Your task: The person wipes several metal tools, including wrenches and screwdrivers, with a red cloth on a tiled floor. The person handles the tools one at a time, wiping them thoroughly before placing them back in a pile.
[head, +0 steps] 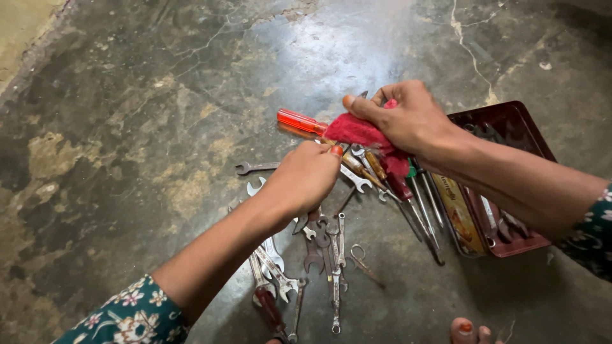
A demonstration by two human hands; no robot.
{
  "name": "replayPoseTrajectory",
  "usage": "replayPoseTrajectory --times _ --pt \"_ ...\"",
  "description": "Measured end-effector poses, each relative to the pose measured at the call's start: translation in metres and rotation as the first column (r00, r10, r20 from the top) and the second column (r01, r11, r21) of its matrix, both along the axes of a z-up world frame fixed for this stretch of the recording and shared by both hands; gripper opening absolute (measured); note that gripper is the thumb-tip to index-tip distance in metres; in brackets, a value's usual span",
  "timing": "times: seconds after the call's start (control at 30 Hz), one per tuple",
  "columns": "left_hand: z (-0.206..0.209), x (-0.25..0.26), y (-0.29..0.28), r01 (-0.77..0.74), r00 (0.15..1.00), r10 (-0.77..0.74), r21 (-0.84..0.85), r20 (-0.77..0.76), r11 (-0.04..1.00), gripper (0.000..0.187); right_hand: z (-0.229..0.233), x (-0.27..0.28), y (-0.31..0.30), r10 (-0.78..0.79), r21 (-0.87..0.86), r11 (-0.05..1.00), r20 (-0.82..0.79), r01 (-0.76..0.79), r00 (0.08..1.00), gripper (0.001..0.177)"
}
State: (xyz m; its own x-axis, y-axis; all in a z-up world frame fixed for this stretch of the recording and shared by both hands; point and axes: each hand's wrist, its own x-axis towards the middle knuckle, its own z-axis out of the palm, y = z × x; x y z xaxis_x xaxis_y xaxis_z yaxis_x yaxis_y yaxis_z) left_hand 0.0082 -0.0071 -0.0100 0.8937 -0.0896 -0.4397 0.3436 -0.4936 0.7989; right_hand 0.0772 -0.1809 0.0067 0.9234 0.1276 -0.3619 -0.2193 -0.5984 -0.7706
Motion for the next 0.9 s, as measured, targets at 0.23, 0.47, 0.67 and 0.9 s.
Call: replayPoseTrajectory --times 0.23,0.47,0.67,0.9 --pt "0.01 0.0 -0.004 0.005 0.999 -0.001 0.079 -0.046 0.997 0.036 -0.02 0.022 -0.01 -0.146 0.254 0.958 0.035 0.132 0.989 0.056" --pt "0.01 0.002 0.013 -0.085 0.995 0.065 0.299 0.076 0.95 0.039 0.001 0.028 -0.03 -0.19 0.215 0.951 -0.162 0.222 0.968 0.018" --pt "0.011 0.002 0.016 -0.083 0.997 0.079 0.317 0.025 0.945 0.039 -0.006 0.021 -0.046 0.201 -0.283 0.955 0.388 -0.091 0.899 0.021" --pt "0.009 -0.002 0.011 -0.02 0.998 0.001 0.315 0.059 0.949 0.037 -0.011 0.029 -0.05 0.225 -0.206 0.971 0.597 -0.124 0.77 0.024"
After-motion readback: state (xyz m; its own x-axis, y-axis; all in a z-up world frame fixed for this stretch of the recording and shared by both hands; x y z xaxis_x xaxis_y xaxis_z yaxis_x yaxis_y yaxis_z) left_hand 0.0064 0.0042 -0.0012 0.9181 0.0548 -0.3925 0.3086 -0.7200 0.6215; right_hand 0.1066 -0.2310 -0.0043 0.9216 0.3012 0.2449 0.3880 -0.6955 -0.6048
